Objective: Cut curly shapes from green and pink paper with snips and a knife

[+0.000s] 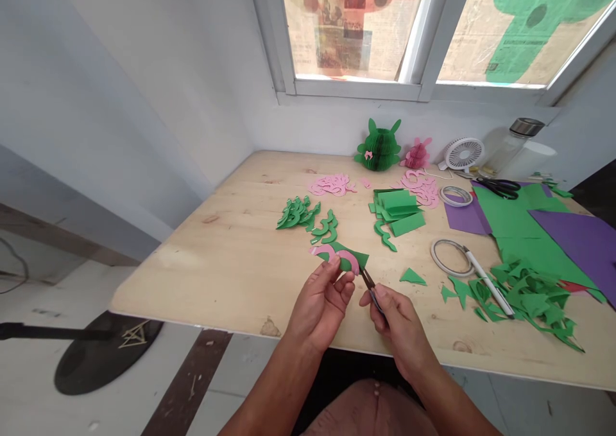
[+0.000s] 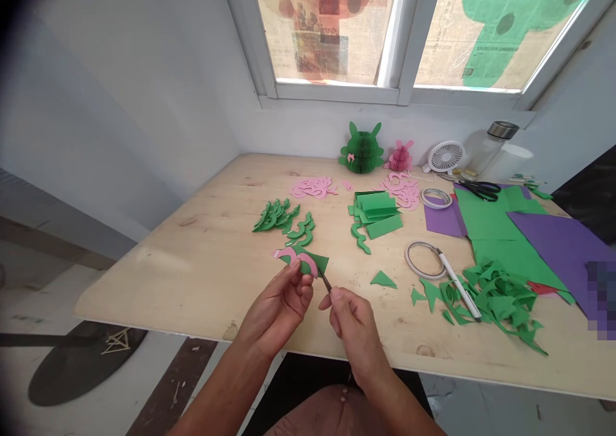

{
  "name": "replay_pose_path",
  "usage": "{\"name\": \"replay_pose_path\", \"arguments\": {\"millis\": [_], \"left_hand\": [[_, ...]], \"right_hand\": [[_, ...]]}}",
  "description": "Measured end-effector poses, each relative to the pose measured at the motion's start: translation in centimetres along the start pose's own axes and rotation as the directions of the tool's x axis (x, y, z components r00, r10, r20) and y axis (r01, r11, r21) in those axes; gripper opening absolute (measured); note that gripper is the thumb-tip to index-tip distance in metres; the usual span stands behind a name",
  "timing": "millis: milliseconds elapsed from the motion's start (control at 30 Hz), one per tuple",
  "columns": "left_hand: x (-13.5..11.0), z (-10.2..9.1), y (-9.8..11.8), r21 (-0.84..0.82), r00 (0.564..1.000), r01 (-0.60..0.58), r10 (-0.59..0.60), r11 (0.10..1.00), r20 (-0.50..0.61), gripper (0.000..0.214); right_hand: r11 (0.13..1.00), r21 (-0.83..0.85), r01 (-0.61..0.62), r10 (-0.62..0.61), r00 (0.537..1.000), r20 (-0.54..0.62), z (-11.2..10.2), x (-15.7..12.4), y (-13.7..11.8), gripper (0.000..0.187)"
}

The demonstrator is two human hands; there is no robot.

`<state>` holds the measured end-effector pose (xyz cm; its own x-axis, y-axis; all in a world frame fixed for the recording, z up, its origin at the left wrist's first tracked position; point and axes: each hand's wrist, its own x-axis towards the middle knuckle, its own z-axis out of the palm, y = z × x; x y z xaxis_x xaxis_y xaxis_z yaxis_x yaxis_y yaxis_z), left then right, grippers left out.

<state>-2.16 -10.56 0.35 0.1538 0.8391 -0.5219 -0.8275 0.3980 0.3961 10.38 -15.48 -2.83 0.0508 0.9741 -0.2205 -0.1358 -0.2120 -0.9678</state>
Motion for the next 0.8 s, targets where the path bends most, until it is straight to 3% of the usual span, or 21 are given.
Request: {"name": "replay_pose_path", "arguments": {"millis": [467,667,800], "left_hand": [[0.1,-0.3,0.0,-0.019,0.999,-0.003,0.003,1.0,0.036,0.009],[0.0,-0.3,0.1,-0.014,0.999,-0.002,0.003,1.0,0.046,0.014],[-0.1,-0.3,-0.2,0.027,0.998,-0.012,0.011,1.0,0.066,0.018]], "right_hand": [[1.0,-0.007,0.023,-0.023,1.0,0.013,0.0,-0.3,0.3,0.047],[0.994,-0.032,0.109,-0.113,0.981,-0.156,-0.3,0.0,-0.3,0.04],[0.993,-0.056,0.105,-0.114,0.97,-0.217,0.0,0.9,-1.0,0.036]]}}
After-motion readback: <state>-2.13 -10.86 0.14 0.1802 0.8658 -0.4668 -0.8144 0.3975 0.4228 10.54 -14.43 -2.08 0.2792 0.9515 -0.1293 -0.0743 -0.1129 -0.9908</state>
